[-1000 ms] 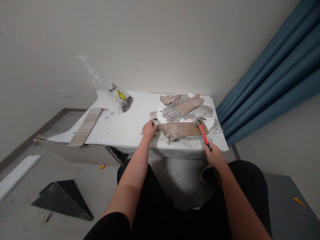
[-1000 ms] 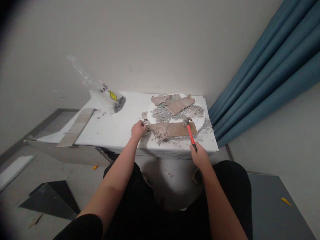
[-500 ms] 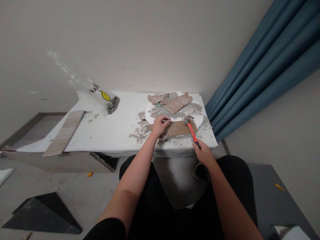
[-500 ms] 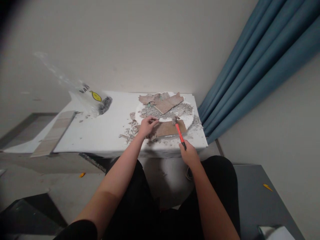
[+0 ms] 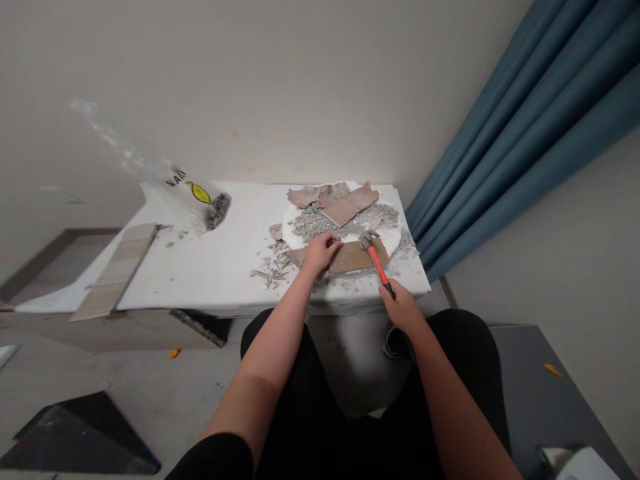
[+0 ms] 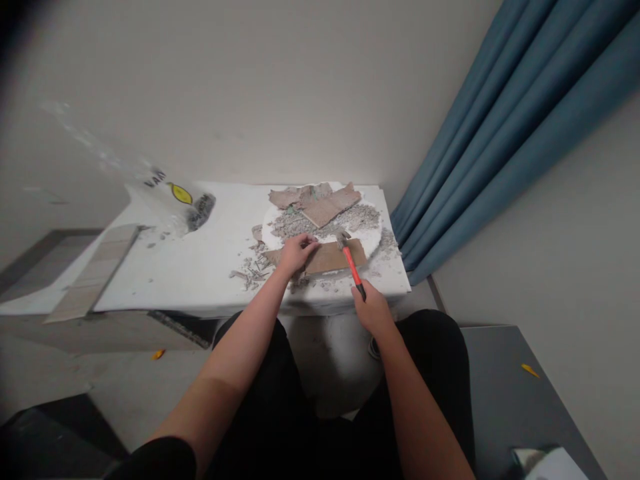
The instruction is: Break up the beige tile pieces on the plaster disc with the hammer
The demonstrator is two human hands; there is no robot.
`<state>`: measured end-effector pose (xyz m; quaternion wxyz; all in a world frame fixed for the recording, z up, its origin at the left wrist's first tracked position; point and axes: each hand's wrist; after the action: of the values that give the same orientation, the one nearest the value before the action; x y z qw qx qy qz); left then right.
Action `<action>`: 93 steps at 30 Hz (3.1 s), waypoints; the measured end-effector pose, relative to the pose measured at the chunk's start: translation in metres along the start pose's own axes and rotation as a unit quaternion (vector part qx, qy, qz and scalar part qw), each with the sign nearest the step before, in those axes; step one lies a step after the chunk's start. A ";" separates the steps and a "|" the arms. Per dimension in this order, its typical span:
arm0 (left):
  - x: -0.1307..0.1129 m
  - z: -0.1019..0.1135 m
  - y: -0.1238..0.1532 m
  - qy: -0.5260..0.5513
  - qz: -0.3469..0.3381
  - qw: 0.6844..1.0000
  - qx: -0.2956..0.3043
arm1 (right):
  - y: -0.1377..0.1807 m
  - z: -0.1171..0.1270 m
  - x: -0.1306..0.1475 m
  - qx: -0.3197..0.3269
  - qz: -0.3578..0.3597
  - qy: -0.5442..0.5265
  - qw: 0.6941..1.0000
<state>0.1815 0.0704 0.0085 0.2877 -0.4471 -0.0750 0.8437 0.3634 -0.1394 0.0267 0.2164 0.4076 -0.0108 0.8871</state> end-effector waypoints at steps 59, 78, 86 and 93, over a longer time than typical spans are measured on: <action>-0.002 -0.007 0.006 -0.023 -0.009 0.999 -0.024 | 0.000 0.021 0.042 -0.014 0.047 -0.017 0.999; -0.004 -0.012 0.009 -0.030 -0.013 0.999 -0.036 | -0.009 0.008 0.063 0.017 0.066 0.019 0.997; -0.002 -0.013 0.009 -0.051 -0.017 0.998 -0.032 | -0.007 0.004 0.062 0.029 0.063 0.044 0.997; 0.000 -0.016 0.010 -0.052 -0.022 0.998 -0.032 | -0.004 0.004 0.064 0.028 0.046 0.052 0.997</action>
<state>0.1899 0.0603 -0.0049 0.2872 -0.4098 -0.1266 0.8565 0.3308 -0.1126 0.0756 0.1639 0.3659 0.0067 0.9161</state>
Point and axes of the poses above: each hand's wrist, its own y-axis away from the middle knuckle, its own z-axis out of the back of the hand, x = y × z, and after that the axes turned 9 degrees about -z, right-handed
